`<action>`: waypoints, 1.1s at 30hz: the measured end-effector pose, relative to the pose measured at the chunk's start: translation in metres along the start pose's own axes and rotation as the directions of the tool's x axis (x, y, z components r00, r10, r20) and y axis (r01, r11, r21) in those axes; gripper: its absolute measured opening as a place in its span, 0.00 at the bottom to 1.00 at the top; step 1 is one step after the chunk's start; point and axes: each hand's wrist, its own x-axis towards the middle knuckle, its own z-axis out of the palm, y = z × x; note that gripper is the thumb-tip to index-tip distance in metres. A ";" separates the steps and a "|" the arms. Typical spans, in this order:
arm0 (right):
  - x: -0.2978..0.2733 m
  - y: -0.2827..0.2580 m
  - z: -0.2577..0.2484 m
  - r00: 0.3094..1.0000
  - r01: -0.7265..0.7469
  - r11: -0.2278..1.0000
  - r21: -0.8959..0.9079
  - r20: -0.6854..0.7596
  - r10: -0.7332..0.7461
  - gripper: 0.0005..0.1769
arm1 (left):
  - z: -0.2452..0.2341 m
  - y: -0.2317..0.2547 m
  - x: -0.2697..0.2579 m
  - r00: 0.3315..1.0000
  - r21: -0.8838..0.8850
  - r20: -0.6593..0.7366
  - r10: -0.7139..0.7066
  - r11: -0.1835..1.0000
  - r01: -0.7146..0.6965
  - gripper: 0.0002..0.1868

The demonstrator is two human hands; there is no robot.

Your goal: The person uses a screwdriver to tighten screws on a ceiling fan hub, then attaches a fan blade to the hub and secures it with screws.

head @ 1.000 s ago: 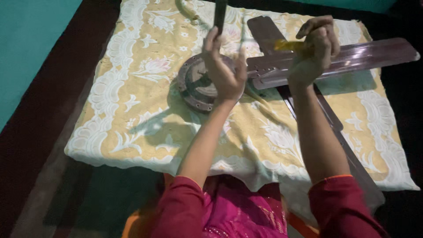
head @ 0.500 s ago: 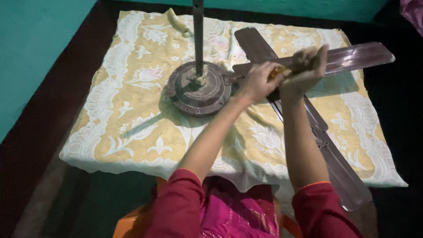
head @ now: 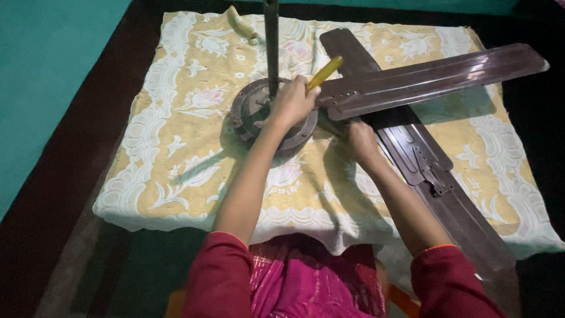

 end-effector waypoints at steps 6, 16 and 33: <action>0.000 0.002 0.009 0.995 0.093 0.990 -0.101 0.031 -0.091 0.16 | 0.012 -0.025 -0.007 0.989 -0.075 -0.031 -0.146 0.987 0.143 0.23; 0.063 0.002 -0.033 0.998 -0.055 0.769 0.637 0.066 0.017 0.13 | 0.021 -0.031 -0.022 0.967 -0.317 -0.023 -0.252 0.919 0.232 0.18; 0.039 -0.015 -0.029 0.672 -0.708 0.296 0.641 0.485 0.559 0.29 | 0.017 -0.021 -0.040 0.974 -0.186 -0.187 -0.129 0.978 0.094 0.16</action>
